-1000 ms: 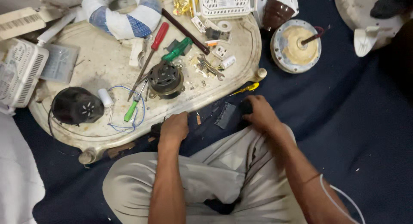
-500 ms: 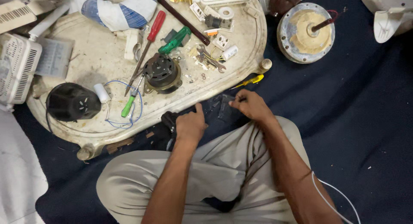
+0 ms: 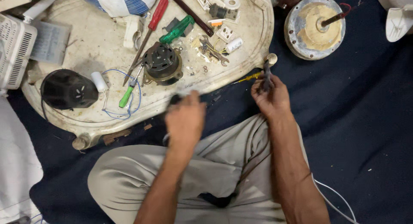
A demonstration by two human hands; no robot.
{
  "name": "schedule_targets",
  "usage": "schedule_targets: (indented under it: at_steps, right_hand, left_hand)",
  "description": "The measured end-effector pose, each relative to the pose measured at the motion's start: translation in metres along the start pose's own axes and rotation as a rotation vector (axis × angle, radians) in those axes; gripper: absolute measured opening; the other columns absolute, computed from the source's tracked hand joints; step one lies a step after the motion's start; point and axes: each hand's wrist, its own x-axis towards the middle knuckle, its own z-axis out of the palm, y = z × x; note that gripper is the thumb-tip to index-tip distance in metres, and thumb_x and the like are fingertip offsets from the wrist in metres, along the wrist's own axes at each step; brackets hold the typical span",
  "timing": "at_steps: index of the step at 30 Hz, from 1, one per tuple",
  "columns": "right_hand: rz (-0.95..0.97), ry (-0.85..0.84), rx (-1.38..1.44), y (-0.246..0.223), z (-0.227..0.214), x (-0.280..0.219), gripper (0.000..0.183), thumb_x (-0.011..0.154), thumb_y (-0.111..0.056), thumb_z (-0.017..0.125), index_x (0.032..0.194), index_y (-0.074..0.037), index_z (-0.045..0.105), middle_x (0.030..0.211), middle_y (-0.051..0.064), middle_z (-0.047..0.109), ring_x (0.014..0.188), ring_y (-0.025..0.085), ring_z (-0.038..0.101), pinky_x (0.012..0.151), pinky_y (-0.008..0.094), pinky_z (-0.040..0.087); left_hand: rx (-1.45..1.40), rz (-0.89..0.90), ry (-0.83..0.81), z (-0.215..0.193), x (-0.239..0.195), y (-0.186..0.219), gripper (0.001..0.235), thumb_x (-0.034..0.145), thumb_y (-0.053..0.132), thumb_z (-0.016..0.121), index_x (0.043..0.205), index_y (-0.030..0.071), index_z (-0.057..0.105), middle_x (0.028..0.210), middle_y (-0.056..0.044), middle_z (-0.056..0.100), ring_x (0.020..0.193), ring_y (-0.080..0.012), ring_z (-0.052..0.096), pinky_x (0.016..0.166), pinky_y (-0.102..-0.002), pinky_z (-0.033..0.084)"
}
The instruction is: The person sits on the floor and works at a low table, handling a small motor, wires, and electrical components. They wipe the motor with a cloth, move items aside, and use a screwdriver and pliers to manipulate wires and parts.
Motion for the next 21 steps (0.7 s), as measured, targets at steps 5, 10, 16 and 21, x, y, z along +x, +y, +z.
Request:
schedule_targets:
  at_steps: [5, 10, 16, 21]
  right_hand:
    - [-0.102, 0.097, -0.185, 0.011, 0.008, 0.000, 0.033, 0.104, -0.037, 0.055, 0.102, -0.005, 0.060, 0.085, 0.006, 0.062, 0.067, 0.017, 0.055, 0.058, 0.029, 0.048]
    - [-0.265, 0.125, -0.714, 0.032, 0.031, -0.012, 0.025, 0.101, -0.028, 0.068, 0.110, -0.006, 0.062, 0.086, 0.001, 0.060, 0.066, 0.012, 0.055, 0.056, 0.030, 0.047]
    - [-0.652, -0.033, -1.727, 0.069, 0.037, -0.031, 0.038, 0.088, -0.018, 0.079, 0.123, -0.010, 0.066, 0.097, 0.013, 0.070, 0.082, 0.025, 0.068, 0.075, 0.037, 0.054]
    - [-1.147, -0.072, -1.882, 0.074, 0.051, -0.040, 0.021, 0.099, -0.022, 0.074, 0.118, -0.015, 0.072, 0.126, 0.016, 0.069, 0.118, 0.034, 0.060, 0.105, 0.037, 0.043]
  left_hand:
    - [0.327, -0.256, -0.346, -0.009, -0.014, -0.039, 0.073, 0.067, 0.047, 0.081, 0.130, 0.018, 0.059, 0.131, -0.015, 0.058, 0.120, -0.0370, 0.059, 0.080, -0.047, 0.054]
    - [0.206, -0.309, -0.241, 0.018, -0.004, -0.057, 0.037, 0.084, 0.020, 0.074, 0.120, 0.019, 0.067, 0.123, -0.022, 0.062, 0.103, -0.0417, 0.066, 0.076, -0.051, 0.057]
    - [-0.460, -0.234, -0.117, -0.018, 0.006, -0.058, 0.034, 0.090, 0.027, 0.078, 0.115, 0.008, 0.066, 0.097, -0.018, 0.070, 0.084, -0.0366, 0.070, 0.075, -0.047, 0.056]
    - [-1.214, -0.306, -0.179, -0.003, 0.022, -0.013, 0.038, 0.095, 0.018, 0.067, 0.128, 0.005, 0.054, 0.107, -0.017, 0.073, 0.092, -0.0244, 0.075, 0.073, -0.037, 0.064]
